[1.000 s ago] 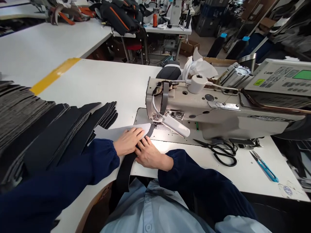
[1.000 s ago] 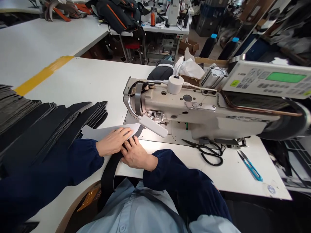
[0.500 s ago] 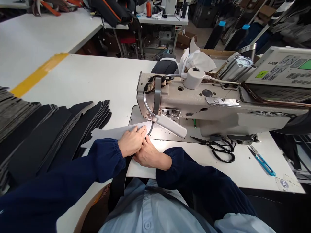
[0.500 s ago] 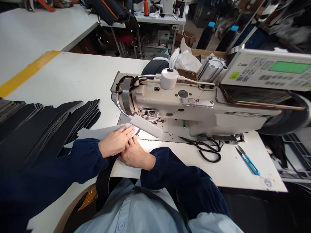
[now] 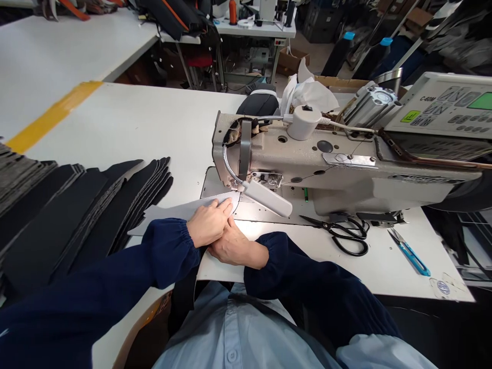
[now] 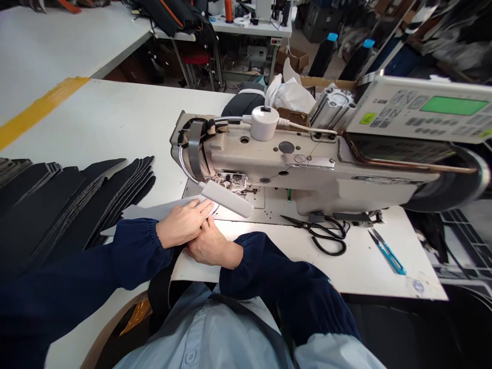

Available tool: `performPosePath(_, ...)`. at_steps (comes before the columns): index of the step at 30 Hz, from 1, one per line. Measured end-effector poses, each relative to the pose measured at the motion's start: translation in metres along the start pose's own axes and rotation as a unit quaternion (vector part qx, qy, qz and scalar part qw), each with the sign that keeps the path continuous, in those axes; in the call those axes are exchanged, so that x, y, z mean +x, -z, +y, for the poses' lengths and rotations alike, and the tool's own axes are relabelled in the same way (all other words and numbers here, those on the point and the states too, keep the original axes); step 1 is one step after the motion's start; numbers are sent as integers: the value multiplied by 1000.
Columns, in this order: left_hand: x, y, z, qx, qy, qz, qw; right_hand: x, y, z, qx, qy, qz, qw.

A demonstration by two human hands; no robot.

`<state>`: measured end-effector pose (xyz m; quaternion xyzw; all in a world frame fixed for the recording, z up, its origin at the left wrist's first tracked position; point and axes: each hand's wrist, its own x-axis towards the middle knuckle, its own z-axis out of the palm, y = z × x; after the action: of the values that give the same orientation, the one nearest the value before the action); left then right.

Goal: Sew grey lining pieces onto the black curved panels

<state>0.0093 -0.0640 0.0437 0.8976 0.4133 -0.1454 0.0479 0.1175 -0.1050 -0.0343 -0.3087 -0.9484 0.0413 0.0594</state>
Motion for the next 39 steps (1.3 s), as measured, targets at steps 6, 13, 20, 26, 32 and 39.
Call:
performPosePath(6, 1, 5, -1, 22, 0, -5, 1000, 1, 5, -1, 6, -9, 1, 1000)
performPosePath(13, 6, 7, 7, 36, 9, -33, 999, 2, 4, -2, -2, 5, 0, 1000)
performPosePath(20, 5, -2, -26, 10, -116, -16, 993, -11, 6, -18, -84, -14, 54, 995)
performPosePath(26, -12, -22, -38, 38, -88, -38, 995, -18, 22, -28, -87, 19, 24, 996)
performPosePath(32, -10, -26, -15, 40, -38, -27, 998, -23, 41, -23, -101, 21, -10, 995)
performPosePath(39, 5, -21, -1, 38, 15, 1, 999, -31, 43, -17, -107, 3, -43, 993)
